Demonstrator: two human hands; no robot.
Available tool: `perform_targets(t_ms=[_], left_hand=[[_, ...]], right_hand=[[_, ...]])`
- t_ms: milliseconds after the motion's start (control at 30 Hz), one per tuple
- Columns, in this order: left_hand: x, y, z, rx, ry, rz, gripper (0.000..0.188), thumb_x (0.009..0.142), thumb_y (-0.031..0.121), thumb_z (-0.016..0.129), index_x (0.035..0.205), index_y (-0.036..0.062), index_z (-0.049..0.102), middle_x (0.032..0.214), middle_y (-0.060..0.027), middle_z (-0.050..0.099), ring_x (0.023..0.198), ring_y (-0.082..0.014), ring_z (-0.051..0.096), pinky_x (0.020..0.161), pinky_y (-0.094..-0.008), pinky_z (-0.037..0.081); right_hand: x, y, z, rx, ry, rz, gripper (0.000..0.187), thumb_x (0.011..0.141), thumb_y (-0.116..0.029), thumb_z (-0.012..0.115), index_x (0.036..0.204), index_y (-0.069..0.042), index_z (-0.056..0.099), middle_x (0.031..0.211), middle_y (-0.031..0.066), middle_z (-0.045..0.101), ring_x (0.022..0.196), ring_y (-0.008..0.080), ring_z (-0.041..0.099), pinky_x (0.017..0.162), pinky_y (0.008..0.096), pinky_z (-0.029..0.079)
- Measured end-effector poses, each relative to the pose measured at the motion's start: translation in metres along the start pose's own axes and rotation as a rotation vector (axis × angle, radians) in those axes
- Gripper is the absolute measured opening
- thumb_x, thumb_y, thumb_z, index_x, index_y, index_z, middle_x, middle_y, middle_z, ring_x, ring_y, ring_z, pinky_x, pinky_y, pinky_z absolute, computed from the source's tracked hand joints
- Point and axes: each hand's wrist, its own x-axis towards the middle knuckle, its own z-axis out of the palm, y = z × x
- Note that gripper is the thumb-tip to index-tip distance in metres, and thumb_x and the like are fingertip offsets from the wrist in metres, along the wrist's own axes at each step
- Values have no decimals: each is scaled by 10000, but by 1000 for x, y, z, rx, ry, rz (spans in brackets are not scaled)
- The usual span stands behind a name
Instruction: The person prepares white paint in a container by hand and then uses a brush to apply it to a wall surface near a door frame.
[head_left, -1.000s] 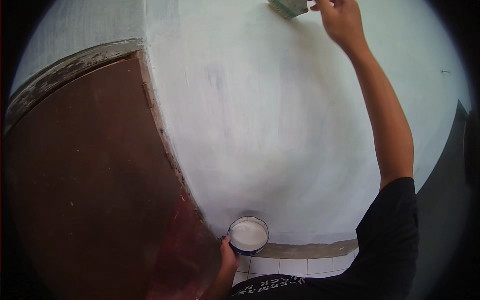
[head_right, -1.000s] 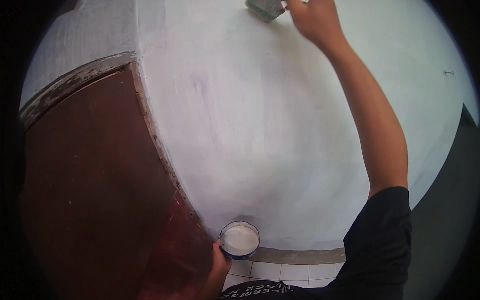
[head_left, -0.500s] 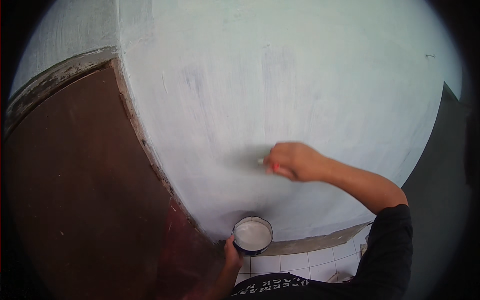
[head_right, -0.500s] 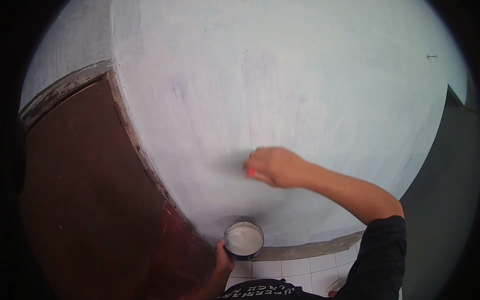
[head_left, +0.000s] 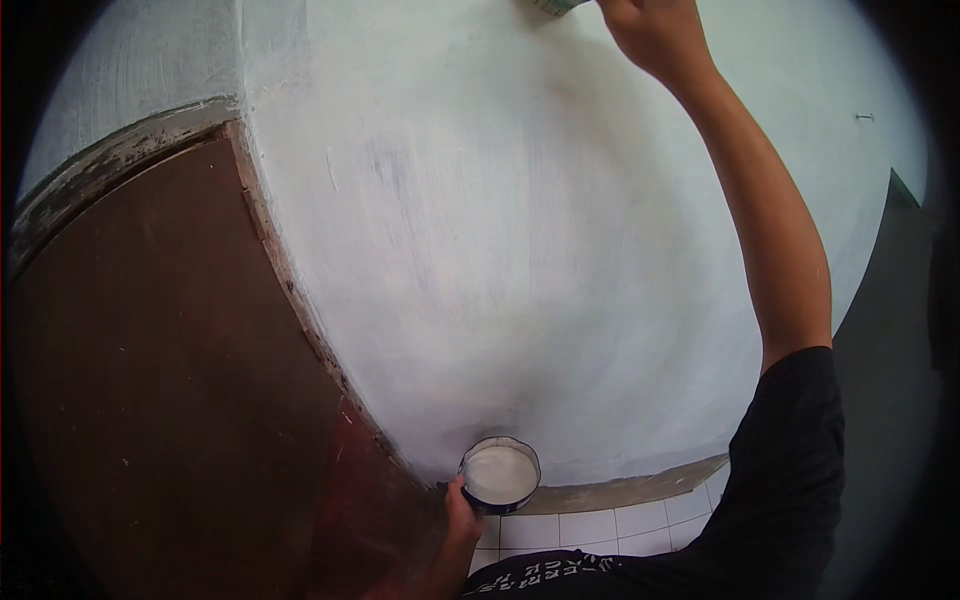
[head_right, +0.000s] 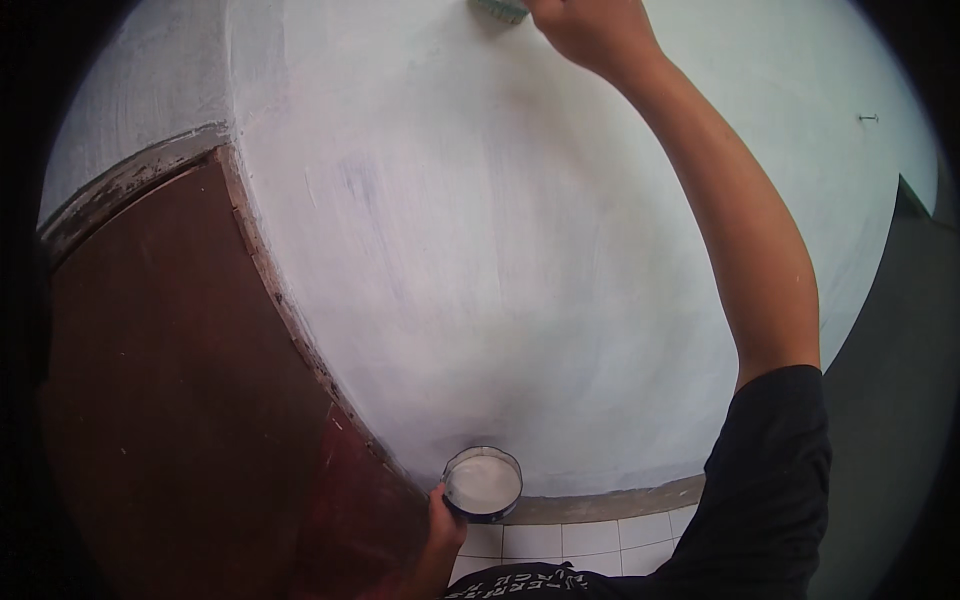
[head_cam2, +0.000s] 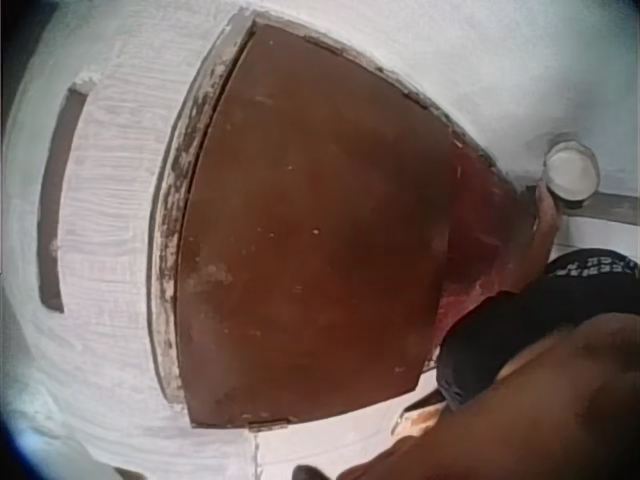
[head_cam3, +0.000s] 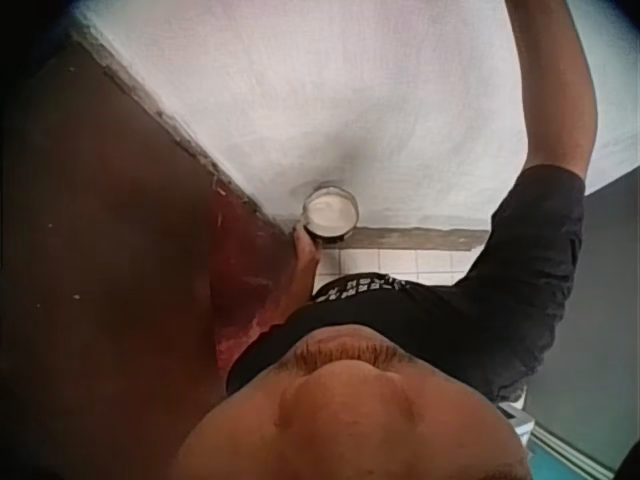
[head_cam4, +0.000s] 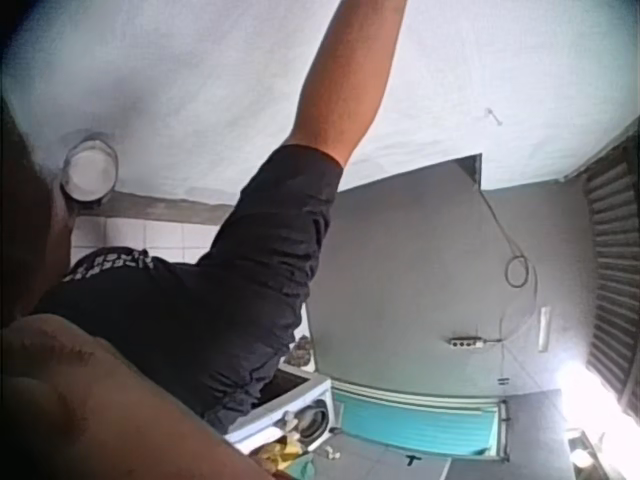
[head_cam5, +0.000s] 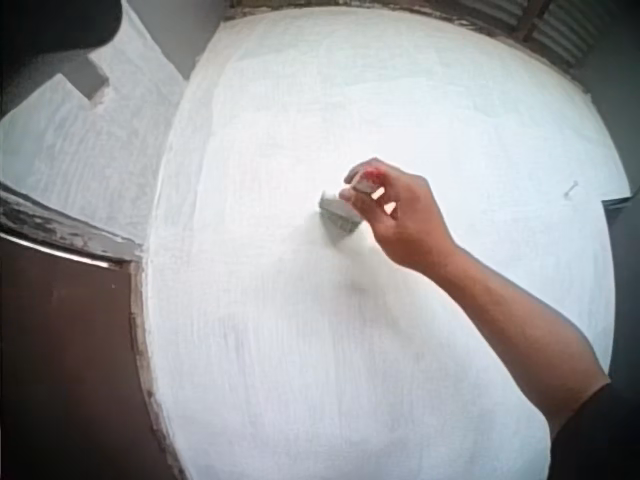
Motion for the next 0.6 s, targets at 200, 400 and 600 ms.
perform_targets(t_ms=[200, 400, 600], left_hand=[[0, -8, -3, -6, 0, 4, 439, 1015, 331, 475, 1282, -9, 554, 1261, -134, 635, 1187, -243, 610, 1024, -397, 470], [-6, -16, 7, 2, -34, -9, 444, 1008, 329, 491, 1284, -13, 550, 1261, -132, 632, 1192, -243, 605, 1027, -394, 465], [-9, -26, 6, -18, -8, -6, 444, 995, 323, 521, 1289, -10, 540, 1251, -125, 629, 1183, -240, 602, 1034, -387, 446]], right_hand=[[-81, -13, 7, -171, -280, -511, 204, 801, -33, 744, 977, -69, 648, 899, 91, 656, 830, 286, 644, 692, 355, 534], [-200, -56, 13, 191, -758, -290, 174, 832, -115, 694, 983, -122, 609, 876, 88, 605, 859, 298, 612, 719, 414, 521], [-166, -17, 9, 368, -673, 431, 157, 969, -174, 660, 1033, -33, 637, 894, 80, 677, 801, 159, 627, 705, 323, 518]])
